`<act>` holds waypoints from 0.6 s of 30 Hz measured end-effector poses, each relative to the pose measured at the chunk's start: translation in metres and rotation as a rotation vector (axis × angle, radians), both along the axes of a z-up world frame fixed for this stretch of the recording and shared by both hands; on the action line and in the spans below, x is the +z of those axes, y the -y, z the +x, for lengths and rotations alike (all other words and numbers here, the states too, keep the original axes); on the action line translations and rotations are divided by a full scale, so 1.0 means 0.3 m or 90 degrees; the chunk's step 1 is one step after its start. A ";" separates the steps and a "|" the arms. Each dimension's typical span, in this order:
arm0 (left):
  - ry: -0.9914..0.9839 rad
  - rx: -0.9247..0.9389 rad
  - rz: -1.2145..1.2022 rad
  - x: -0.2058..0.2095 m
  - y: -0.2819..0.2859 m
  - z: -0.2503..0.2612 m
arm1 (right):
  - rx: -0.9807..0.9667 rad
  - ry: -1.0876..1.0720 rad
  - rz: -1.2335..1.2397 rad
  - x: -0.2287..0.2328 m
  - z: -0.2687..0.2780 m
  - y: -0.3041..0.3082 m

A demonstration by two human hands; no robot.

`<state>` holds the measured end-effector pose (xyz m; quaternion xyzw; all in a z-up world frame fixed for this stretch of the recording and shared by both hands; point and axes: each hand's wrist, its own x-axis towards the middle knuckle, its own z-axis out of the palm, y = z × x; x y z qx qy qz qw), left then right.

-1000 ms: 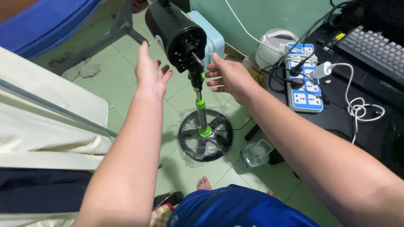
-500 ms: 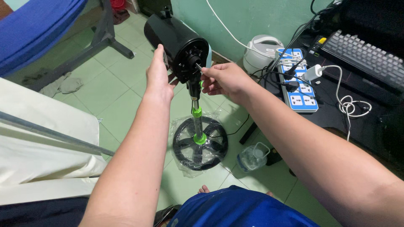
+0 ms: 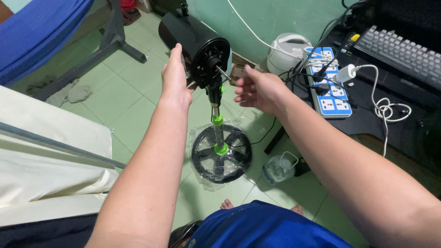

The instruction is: The person assembles a standing fan by attaching the motor housing to the stand, wrapping the power cord, and placing the fan blades and front grill onto the unit. The person handles the motor, blades, and grill components by hand.

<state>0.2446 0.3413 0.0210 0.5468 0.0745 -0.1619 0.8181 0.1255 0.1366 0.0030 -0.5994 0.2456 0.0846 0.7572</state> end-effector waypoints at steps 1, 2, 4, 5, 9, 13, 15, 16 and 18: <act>0.001 -0.005 0.000 0.003 0.002 -0.002 | -0.023 -0.006 -0.005 -0.038 -0.005 0.018; 0.003 -0.009 -0.001 0.006 0.001 -0.002 | -0.022 -0.025 -0.003 -0.078 -0.005 0.026; 0.008 -0.015 0.000 0.007 -0.003 -0.001 | -0.019 -0.062 0.003 -0.141 -0.004 0.026; 0.011 -0.018 0.001 0.005 -0.004 -0.002 | -0.026 -0.064 -0.016 -0.159 0.001 0.021; 0.041 -0.043 -0.011 -0.003 -0.014 -0.005 | -0.030 -0.066 -0.057 -0.226 0.028 -0.010; 0.034 -0.024 0.056 0.021 -0.011 0.014 | -0.028 -0.084 -0.095 -0.320 0.115 -0.031; 0.054 -0.017 0.110 0.042 -0.005 0.010 | -0.024 -0.064 -0.127 -0.370 0.173 -0.036; 0.074 -0.027 0.134 0.053 -0.001 0.005 | -0.021 -0.055 -0.140 -0.398 0.199 -0.042; 0.115 -0.051 0.180 0.083 0.016 0.006 | -0.011 -0.065 -0.197 -0.448 0.259 -0.059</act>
